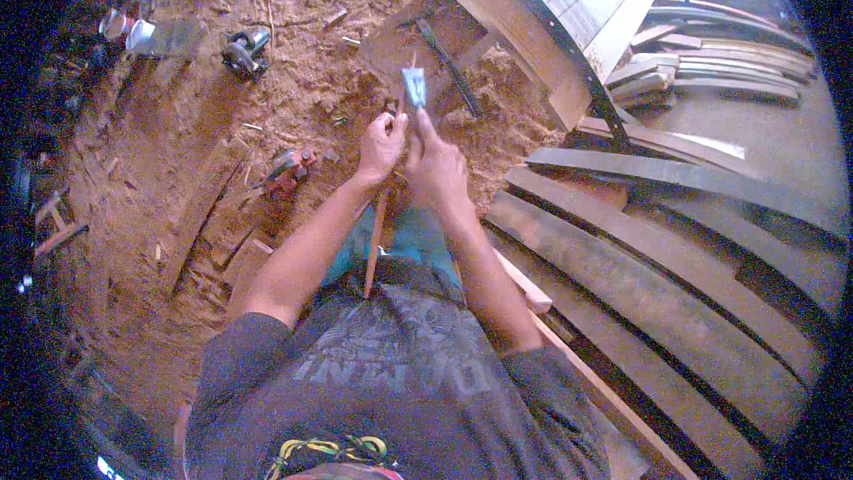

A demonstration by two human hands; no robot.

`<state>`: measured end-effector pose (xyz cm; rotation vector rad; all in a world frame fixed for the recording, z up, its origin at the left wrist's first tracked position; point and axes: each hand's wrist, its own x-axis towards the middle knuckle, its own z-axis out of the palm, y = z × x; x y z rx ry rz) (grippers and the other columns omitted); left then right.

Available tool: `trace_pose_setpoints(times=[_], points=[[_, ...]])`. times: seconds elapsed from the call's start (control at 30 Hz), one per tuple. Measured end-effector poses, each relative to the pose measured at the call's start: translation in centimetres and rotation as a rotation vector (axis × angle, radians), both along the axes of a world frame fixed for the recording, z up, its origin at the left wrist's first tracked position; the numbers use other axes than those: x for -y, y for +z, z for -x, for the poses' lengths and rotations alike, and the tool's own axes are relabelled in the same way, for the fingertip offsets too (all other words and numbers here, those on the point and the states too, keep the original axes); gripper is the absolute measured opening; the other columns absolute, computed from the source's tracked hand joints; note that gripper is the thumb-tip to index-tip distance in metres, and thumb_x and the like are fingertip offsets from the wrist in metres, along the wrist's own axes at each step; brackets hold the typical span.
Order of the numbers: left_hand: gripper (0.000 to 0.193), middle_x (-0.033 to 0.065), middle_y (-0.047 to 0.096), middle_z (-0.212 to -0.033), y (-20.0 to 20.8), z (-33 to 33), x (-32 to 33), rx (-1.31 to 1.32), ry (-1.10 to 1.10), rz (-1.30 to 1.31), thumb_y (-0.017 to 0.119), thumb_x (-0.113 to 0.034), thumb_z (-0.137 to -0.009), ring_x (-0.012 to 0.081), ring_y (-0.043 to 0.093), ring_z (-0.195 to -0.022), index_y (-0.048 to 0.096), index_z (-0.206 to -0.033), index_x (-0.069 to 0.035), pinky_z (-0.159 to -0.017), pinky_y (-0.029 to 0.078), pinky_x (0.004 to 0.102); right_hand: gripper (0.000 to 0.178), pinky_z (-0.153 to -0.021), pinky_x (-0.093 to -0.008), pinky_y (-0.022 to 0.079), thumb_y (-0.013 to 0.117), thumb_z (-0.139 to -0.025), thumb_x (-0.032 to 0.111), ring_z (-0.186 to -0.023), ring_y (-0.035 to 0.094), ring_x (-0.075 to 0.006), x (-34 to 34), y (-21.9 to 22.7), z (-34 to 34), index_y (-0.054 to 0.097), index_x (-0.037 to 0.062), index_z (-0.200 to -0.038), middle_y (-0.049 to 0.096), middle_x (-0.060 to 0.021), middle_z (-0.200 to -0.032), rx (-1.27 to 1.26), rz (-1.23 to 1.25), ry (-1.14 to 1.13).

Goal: The person repeatedly hammers a thin wooden strip against a curved wooden structure, likely to shape or secure it. The worker holds the strip with one hand and strikes it with a hammer in the other, continuing the action across multiple positions along the curve.

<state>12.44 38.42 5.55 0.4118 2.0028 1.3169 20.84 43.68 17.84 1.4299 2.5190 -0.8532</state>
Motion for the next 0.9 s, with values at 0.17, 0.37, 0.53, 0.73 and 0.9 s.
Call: trace_pose_setpoints(times=[0.17, 0.37, 0.53, 0.73, 0.9], points=[[0.052, 0.0216, 0.070, -0.079, 1.2, -0.1, -0.3, 0.158, 0.027, -0.012, 0.056, -0.047, -0.101, 0.0370, 0.069, -0.078, 0.067, -0.085, 0.001, -0.075, 0.051, 0.0480, 0.049, -0.093, -0.0538, 0.054, 0.056, -0.097, 0.028, -0.100, 0.068, -0.0469, -5.1, -1.7, 3.3, 0.058, 0.0094, -0.142, 0.070, -0.0293, -0.108, -0.010, -0.177, 0.035], [0.053, 0.0032, 0.062, -0.070, -0.3, -0.5, -0.2, 0.600, 0.159, -0.118, 0.053, -0.051, -0.104, 0.0135, 0.057, -0.059, 0.069, -0.084, -0.005, -0.054, 0.045, 0.0315, 0.047, -0.084, -0.0545, 0.055, 0.056, -0.099, 0.027, -0.090, 0.070, -0.0469, 0.3, -1.4, -1.0, 0.057, 0.0113, -0.143, 0.070, -0.0298, -0.099, -0.173, -0.066, 0.021], [0.049, 0.0007, 0.060, -0.071, -1.2, -0.6, -0.2, 0.627, 0.104, -0.210, 0.053, -0.051, -0.105, 0.0115, 0.051, -0.051, 0.068, -0.092, -0.007, -0.047, 0.040, 0.0310, 0.047, -0.085, -0.0537, 0.055, 0.057, -0.098, 0.026, -0.093, 0.070, -0.0456, -3.6, -0.9, 2.2, 0.058, 0.0115, -0.143, 0.071, -0.0288, -0.102, -0.056, -0.059, -0.044], [0.046, -0.0034, 0.050, -0.064, 2.9, 0.5, 0.4, 0.976, 0.157, -0.086, 0.051, -0.051, -0.105, 0.0092, 0.039, -0.045, 0.062, -0.093, -0.009, -0.042, 0.029, 0.0269, 0.047, -0.085, -0.0530, 0.056, 0.057, -0.099, 0.025, -0.094, 0.071, -0.0457, 0.7, -0.8, -1.0, 0.057, 0.0131, -0.144, 0.071, -0.0298, -0.100, -0.098, -0.058, 0.005], [0.042, -0.0042, 0.045, -0.062, 2.3, 0.5, 0.1, 0.990, 0.167, -0.165, 0.054, -0.048, -0.105, 0.0094, 0.039, -0.045, 0.059, -0.093, -0.009, -0.041, 0.030, 0.0269, 0.048, -0.084, -0.0522, 0.056, 0.055, -0.099, 0.027, -0.092, 0.071, -0.0446, -3.5, -1.4, 1.4, 0.057, 0.0109, -0.144, 0.070, -0.0292, -0.103, -0.052, -0.061, 0.000]])
